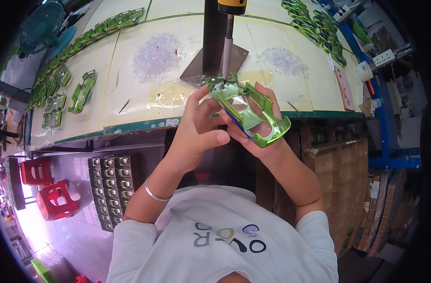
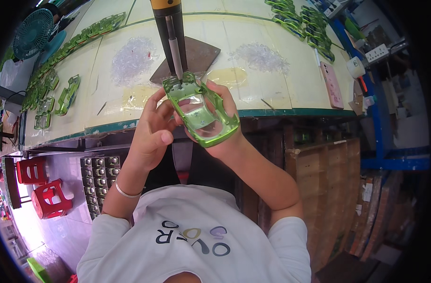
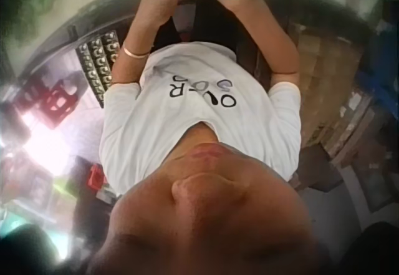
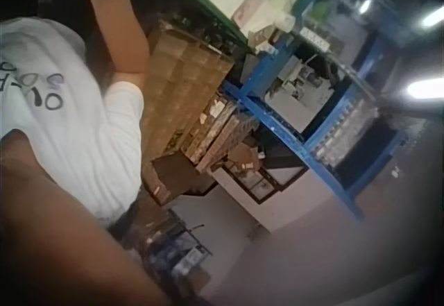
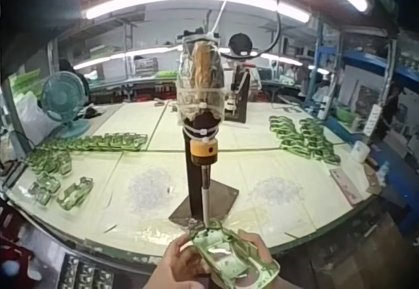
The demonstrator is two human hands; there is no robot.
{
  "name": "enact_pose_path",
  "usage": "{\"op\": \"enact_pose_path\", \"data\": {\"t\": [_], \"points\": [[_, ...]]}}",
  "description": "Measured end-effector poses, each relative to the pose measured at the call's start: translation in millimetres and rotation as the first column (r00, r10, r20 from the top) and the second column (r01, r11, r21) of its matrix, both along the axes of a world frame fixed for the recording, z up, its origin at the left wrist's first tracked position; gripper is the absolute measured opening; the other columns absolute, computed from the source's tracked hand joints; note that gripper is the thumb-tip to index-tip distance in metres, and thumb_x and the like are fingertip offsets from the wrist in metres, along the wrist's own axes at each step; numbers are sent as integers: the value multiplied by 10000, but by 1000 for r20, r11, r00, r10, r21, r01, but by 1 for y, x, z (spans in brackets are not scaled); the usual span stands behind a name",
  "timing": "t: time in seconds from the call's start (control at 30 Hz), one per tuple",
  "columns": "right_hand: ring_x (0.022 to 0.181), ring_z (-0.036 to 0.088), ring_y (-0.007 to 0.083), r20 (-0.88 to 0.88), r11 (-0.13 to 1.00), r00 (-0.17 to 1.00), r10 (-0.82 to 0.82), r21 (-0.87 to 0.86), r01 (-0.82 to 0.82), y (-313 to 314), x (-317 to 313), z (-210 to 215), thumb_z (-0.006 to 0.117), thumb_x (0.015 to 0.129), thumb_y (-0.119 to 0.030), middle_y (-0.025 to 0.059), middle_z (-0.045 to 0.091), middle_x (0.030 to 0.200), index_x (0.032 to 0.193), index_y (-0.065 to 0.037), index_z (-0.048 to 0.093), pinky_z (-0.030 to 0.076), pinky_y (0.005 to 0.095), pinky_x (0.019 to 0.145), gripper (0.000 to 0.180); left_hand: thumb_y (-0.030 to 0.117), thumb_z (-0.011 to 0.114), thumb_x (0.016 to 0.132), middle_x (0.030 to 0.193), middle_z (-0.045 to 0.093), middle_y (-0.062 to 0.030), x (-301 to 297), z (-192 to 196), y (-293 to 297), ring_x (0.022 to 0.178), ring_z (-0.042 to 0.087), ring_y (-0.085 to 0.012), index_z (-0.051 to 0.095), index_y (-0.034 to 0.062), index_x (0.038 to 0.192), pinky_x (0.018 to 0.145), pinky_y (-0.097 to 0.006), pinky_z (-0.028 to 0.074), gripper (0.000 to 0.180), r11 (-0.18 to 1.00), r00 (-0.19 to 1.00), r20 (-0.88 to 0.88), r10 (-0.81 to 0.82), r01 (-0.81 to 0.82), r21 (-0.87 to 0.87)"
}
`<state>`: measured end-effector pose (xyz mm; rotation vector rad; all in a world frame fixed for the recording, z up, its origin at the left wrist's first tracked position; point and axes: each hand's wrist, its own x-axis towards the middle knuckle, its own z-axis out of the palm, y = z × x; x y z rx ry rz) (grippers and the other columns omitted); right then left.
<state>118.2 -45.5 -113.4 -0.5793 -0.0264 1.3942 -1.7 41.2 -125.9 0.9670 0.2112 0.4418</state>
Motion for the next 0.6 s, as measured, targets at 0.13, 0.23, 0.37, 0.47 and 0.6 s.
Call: {"op": "enact_pose_path", "data": {"t": [0.13,0.23,0.37,0.47,0.6], "points": [[396,433,156,-83,954,972,219,230,-195,0,15,-13,293,842,-464,209,543,725,1031,-9,507,351,224,317,537,261,798,513,1194,389,-143,-8,-3,-6,1094,404,-229,140,37,1311,884,-334,339,1058,996,999,-2,32,-32,89],[338,375,138,-119,899,941,315,357,-256,3,23,-21,293,843,-460,228,531,722,1049,-2,491,348,226,304,540,218,792,524,1208,376,-146,-13,-3,-7,1112,385,-234,96,53,1325,887,-336,322,1074,988,1000,23,7,-10,152],[320,329,114,-156,868,923,351,424,-259,5,24,-21,288,847,-453,245,517,713,1081,1,471,327,204,291,542,174,782,538,1226,354,-156,-16,1,-7,1136,361,-245,42,70,1338,888,-343,314,1095,976,998,47,-37,26,216],[320,303,103,-168,858,916,363,444,-259,4,25,-21,288,850,-446,250,512,712,1084,4,469,314,196,291,539,178,781,540,1243,338,-163,-16,-1,-5,1148,351,-253,15,70,1343,895,-350,312,1115,965,997,43,-65,52,256],[316,292,99,-187,843,900,393,466,-271,5,28,-22,275,856,-442,253,509,714,1097,28,450,329,209,293,557,181,781,541,1260,322,-170,-16,1,-6,1157,342,-258,-8,72,1346,903,-354,309,1133,961,995,43,-85,70,266]]}}
